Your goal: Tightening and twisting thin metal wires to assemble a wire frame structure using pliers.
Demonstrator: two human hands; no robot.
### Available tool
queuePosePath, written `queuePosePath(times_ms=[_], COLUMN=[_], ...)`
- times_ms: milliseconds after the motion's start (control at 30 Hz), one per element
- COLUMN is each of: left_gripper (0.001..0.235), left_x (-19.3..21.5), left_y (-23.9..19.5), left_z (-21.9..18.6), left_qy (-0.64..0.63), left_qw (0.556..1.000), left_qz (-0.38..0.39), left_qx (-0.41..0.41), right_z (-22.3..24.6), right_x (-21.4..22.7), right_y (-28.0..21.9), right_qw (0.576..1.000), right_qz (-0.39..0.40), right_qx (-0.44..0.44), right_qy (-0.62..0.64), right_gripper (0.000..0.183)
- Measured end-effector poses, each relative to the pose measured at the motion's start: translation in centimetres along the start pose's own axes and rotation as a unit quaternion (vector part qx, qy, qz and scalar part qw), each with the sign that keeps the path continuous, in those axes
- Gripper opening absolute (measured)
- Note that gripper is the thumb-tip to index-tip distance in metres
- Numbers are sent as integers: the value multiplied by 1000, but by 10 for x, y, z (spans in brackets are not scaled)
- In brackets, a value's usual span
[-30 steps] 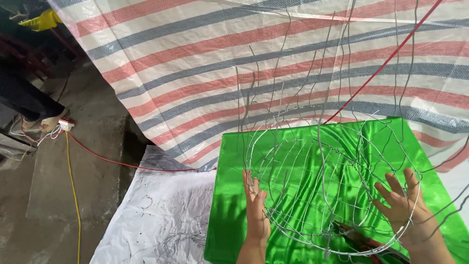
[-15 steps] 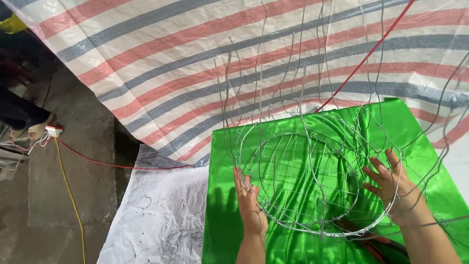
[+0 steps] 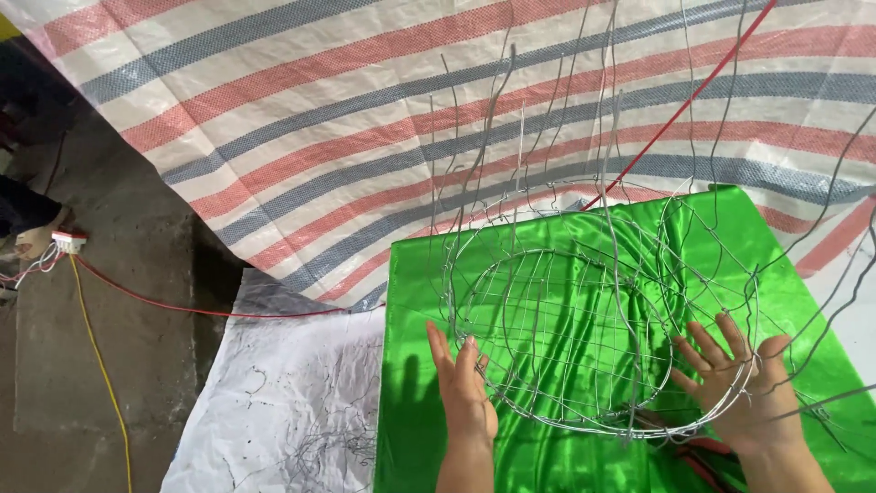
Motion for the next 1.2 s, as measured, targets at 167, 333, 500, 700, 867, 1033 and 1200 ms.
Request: queuePosePath(times_ms=[167,333,500,700,867,1033,1200], left_gripper=[101,111,124,95,82,64,81], left_x=[2,4,10,-4,8,47,61], left_y=[16,22,29,19,35,74,85], left_z=[12,21,32,50,70,65,50], left_qy=[-40,-70,-142,-219,5,492,750], left_qw=[997,995,982,958,991,825,644], left_qz=[62,75,117,165,133,-22,39], left_qx=[4,9,-43,82,-3,-277,-149], right_z=[-11,-75,-72,-33,-13,1,-10], right_x=[13,-10,7,40,54,74,62], right_y=[-33,-18,-20,-38,-36,-41,-38], right_qw=[832,923,960,781,819,876,860], right_qz=[-386,-262,-139,-445,-411,-365,-374], right_qx=[50,-12,-48,-12,-14,-35,-38], right_qy=[-394,-282,-238,-438,-401,-315,-344], right_gripper=[92,60,50,55,42,52,53])
Point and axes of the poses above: each hand's wrist, its own y-axis towards the middle knuckle, its own x-axis out of the back of the hand, z = x × y, the point moved 9 cm from there along y, towards the middle knuckle, and after that the axes turned 13 degrees about y, right-handed, at the moved point
